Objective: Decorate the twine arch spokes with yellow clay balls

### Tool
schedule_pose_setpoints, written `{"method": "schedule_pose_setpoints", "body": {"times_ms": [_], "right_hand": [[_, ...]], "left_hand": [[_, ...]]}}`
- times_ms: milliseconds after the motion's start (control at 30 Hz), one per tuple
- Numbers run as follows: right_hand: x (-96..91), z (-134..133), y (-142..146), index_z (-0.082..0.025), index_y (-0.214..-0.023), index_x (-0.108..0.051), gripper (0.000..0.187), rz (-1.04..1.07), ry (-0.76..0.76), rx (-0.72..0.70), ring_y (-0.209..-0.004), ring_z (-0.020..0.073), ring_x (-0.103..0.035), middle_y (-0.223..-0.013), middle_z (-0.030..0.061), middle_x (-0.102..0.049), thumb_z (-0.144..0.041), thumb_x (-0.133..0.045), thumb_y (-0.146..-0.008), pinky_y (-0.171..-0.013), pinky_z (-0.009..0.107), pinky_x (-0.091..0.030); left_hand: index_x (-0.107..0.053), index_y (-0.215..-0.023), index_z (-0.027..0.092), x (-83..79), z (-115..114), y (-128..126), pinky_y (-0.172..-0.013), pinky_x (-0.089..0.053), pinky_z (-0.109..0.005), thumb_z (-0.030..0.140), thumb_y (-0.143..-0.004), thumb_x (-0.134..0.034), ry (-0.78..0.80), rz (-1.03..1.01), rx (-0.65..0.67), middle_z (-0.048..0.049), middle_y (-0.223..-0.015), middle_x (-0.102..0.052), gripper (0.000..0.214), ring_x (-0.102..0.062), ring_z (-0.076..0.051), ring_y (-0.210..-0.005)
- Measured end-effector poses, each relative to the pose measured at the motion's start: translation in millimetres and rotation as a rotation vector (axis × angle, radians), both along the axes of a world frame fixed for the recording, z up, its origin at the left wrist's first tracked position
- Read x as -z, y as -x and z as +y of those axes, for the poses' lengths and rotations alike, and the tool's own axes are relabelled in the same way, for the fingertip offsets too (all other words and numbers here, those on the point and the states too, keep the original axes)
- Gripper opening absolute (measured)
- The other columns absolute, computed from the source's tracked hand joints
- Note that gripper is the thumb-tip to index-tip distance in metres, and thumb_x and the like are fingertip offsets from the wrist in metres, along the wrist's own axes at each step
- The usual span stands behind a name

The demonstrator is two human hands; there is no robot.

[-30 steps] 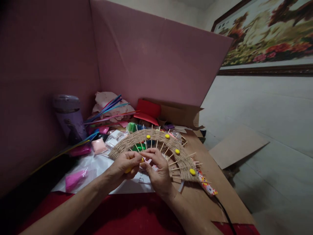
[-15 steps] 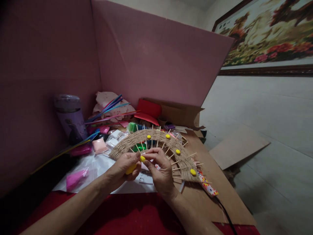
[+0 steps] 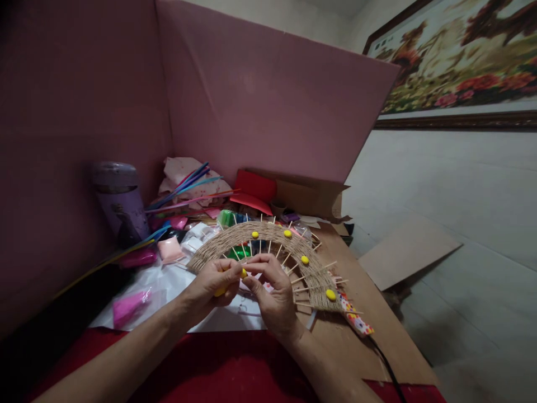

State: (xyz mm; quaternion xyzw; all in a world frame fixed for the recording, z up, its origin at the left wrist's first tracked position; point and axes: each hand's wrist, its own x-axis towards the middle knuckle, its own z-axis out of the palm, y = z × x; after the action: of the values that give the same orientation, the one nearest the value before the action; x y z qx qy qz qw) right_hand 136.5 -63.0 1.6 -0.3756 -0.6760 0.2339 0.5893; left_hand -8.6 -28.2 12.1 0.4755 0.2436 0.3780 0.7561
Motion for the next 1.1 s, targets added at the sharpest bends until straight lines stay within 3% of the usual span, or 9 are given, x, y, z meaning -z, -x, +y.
{"method": "schedule_pose_setpoints", "body": {"times_ms": [100,300,433,633,800,967,1100], "right_hand": [[-0.1,0.2,0.2,-0.026,-0.087,-0.069,0.011,0.024,-0.026,0.029,-0.091,0.0175,-0.056,-0.096,0.0036,-0.055,-0.02,-0.061,-0.083,-0.075,0.03,-0.048],[1.6,0.1,-1.2,-0.027,-0.103,-0.067,0.02,-0.031,0.01,-0.017,-0.094,0.0189,-0.055,-0.101,0.0052,-0.054,-0.024,-0.061,-0.084,-0.076,0.032,-0.05],[1.1,0.1,-1.0,-0.027,-0.094,-0.068,0.014,-0.003,0.016,0.006,-0.093,0.0181,-0.056,-0.099,0.0043,-0.055,-0.022,-0.059,-0.085,-0.077,0.032,-0.049],[0.2,-0.3,0.2,-0.027,-0.099,-0.067,0.018,-0.018,0.003,-0.019,-0.092,0.0183,-0.056,-0.1,0.0044,-0.055,-0.022,-0.061,-0.083,-0.075,0.032,-0.049],[-0.3,-0.8,0.4,-0.026,-0.09,-0.069,0.012,0.015,0.003,0.011,-0.091,0.0181,-0.056,-0.095,0.004,-0.055,-0.021,-0.06,-0.084,-0.076,0.032,-0.049],[-0.8,-0.4,0.7,-0.027,-0.098,-0.068,0.017,-0.011,-0.003,-0.01,-0.093,0.0192,-0.056,-0.098,0.0049,-0.056,-0.024,-0.062,-0.082,-0.075,0.032,-0.05],[-1.2,-0.4,1.4,-0.024,-0.088,-0.068,0.009,0.026,-0.004,0.028,-0.09,0.0185,-0.057,-0.095,0.0046,-0.057,-0.023,-0.062,-0.082,-0.073,0.031,-0.05]], "left_hand": [[-0.052,-0.065,0.015,-0.8,-0.8,0.1,-0.033,-0.012,-0.018,0.059,-0.068,-0.064,0.001,0.016,0.028,0.0052,-0.039,-0.044,0.046,-0.026,-0.003,-0.03],[-0.048,-0.06,0.015,-3.3,-1.5,0.8,-0.033,-0.012,-0.018,0.053,-0.062,-0.072,0.0,0.007,0.0,0.0063,-0.038,-0.043,0.045,-0.026,-0.002,-0.03],[-0.052,-0.065,0.014,-3.1,-2.3,0.3,-0.033,-0.01,-0.018,0.061,-0.067,-0.063,0.002,0.041,0.018,0.0052,-0.039,-0.043,0.048,-0.026,-0.003,-0.03],[-0.048,-0.061,0.016,-2.1,-1.3,0.3,-0.034,-0.012,-0.019,0.056,-0.062,-0.07,-0.006,0.018,-0.01,0.0067,-0.039,-0.042,0.047,-0.026,-0.002,-0.03],[-0.052,-0.065,0.015,-3.1,-2.2,0.3,-0.034,-0.01,-0.019,0.06,-0.067,-0.064,-0.011,0.037,0.026,0.0058,-0.038,-0.042,0.048,-0.025,-0.003,-0.03],[-0.046,-0.059,0.016,-2.5,-1.8,-0.2,-0.033,-0.011,-0.019,0.059,-0.06,-0.071,-0.005,0.021,-0.008,0.0068,-0.037,-0.041,0.049,-0.025,-0.002,-0.03],[-0.05,-0.062,0.015,-3.1,-2.0,-0.4,-0.033,-0.01,-0.018,0.065,-0.063,-0.064,-0.009,0.051,0.015,0.006,-0.038,-0.042,0.051,-0.025,-0.003,-0.029]]}}
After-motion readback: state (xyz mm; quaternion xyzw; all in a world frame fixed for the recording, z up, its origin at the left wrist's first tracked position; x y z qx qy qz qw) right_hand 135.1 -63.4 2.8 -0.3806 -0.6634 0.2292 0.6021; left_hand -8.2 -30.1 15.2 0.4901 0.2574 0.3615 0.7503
